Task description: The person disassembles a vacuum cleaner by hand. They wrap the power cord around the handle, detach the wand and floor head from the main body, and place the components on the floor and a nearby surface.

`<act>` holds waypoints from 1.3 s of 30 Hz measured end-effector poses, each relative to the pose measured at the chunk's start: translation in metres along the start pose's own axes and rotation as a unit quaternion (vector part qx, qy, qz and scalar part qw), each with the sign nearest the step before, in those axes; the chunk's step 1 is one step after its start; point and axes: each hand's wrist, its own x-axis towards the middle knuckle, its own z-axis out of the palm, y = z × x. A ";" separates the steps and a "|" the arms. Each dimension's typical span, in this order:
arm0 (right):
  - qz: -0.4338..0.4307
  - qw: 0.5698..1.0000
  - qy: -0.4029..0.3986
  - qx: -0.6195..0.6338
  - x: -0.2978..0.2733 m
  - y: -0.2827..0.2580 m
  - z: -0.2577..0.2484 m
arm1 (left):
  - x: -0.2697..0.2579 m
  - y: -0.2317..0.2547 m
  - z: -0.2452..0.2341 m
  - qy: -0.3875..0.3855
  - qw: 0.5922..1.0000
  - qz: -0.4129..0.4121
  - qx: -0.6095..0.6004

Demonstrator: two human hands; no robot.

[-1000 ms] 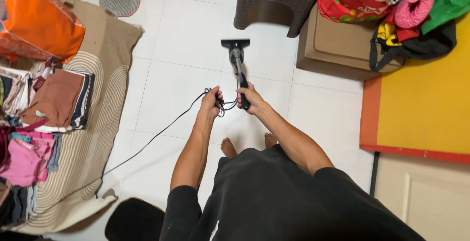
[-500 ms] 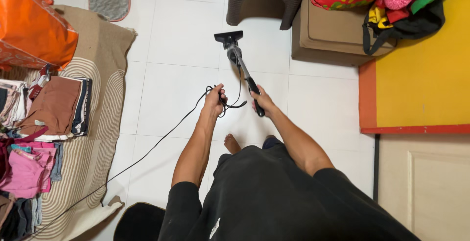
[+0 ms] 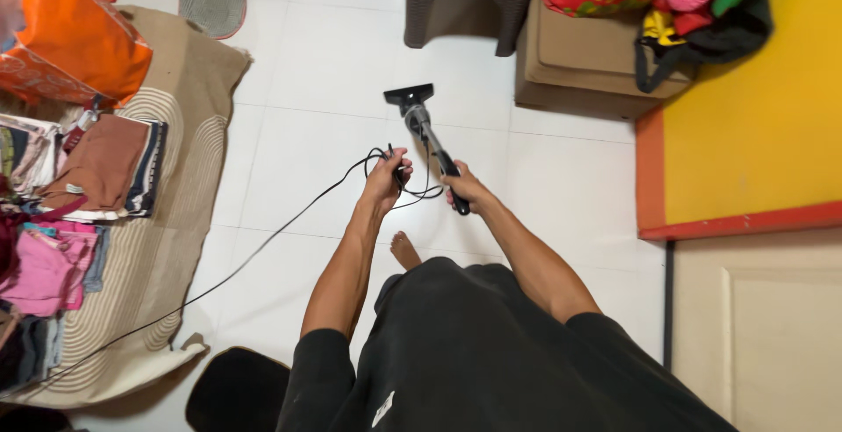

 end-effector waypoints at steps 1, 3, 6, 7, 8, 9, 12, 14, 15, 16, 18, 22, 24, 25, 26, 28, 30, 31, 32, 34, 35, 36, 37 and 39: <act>-0.003 1.000 0.003 0.001 -0.013 0.013 -0.010 | -0.007 -0.016 0.004 -0.004 1.000 0.001 0.001; 0.017 1.000 -0.004 -0.008 -0.038 0.036 -0.034 | -0.018 -0.052 0.010 -0.002 0.999 0.051 -0.020; 0.034 0.999 -0.020 -0.012 -0.073 0.070 -0.063 | -0.049 -0.110 0.011 0.045 0.996 0.074 -0.016; 0.033 0.999 -0.020 -0.014 -0.088 0.080 -0.071 | -0.064 -0.127 0.015 0.043 0.996 0.075 -0.018; 0.036 0.999 -0.023 -0.014 -0.104 0.092 -0.076 | -0.082 -0.144 0.017 0.057 0.997 0.048 -0.024; 0.040 0.999 -0.026 -0.014 -0.118 0.101 -0.081 | -0.096 -0.156 0.021 0.071 0.997 0.021 -0.030; 0.042 0.998 -0.038 -0.006 -0.155 0.129 -0.090 | -0.129 -0.183 0.024 0.059 0.998 0.035 -0.010; 0.033 0.999 -0.038 -0.007 -0.179 0.148 -0.093 | -0.147 -0.196 0.025 0.069 0.997 0.025 0.007; 0.024 0.999 -0.037 -0.008 -0.190 0.157 -0.093 | -0.156 -0.201 0.024 0.077 0.997 0.015 0.025; 0.023 0.999 -0.037 -0.006 -0.201 0.166 -0.093 | -0.166 -0.207 0.024 0.077 0.997 0.015 0.027; 0.027 0.999 -0.028 -0.009 -0.219 0.184 -0.092 | -0.186 -0.216 0.021 0.067 0.987 0.004 0.146; 0.021 0.999 -0.026 0.005 -0.250 0.229 -0.077 | -0.243 -0.240 0.007 0.082 0.976 0.007 0.203; 0.015 1.000 -0.013 0.013 -0.262 0.255 -0.063 | -0.277 -0.252 -0.008 0.080 0.980 0.006 0.180; 0.015 1.000 -0.016 0.014 -0.268 0.271 -0.053 | -0.296 -0.258 -0.020 0.084 0.980 0.006 0.181; 0.008 1.000 -0.009 0.010 -0.275 0.291 -0.046 | -0.315 -0.267 -0.032 0.088 0.981 -0.001 0.172; 0.010 1.000 -0.003 0.007 -0.287 0.339 -0.036 | -0.348 -0.293 -0.060 0.096 0.982 -0.017 0.161; -0.048 0.998 -0.025 0.031 -0.294 0.384 -0.031 | -0.370 -0.316 -0.090 0.110 0.989 -0.001 0.097; -0.040 0.998 -0.024 0.032 -0.298 0.401 -0.032 | -0.379 -0.328 -0.100 0.112 0.989 -0.008 0.095; -0.047 0.998 -0.023 0.029 -0.310 0.417 -0.033 | -0.393 -0.342 -0.108 0.117 0.989 -0.003 0.093; -0.058 0.998 -0.019 0.025 -0.339 0.448 -0.032 | -0.424 -0.371 -0.116 0.118 0.989 0.005 0.090; -0.046 0.999 -0.018 0.009 -0.354 0.463 -0.029 | -0.440 -0.387 -0.120 0.121 0.990 -0.016 0.073; -0.047 0.999 -0.020 -0.010 -0.359 0.458 -0.029 | -0.442 -0.387 -0.118 0.121 0.991 -0.025 0.055; -0.061 0.998 -0.019 -0.014 -0.362 0.446 -0.029 | -0.441 -0.380 -0.113 0.113 0.992 -0.013 0.054; -0.010 1.000 -0.019 0.011 -0.398 0.471 -0.029 | -0.475 -0.406 -0.119 0.116 0.992 0.003 0.043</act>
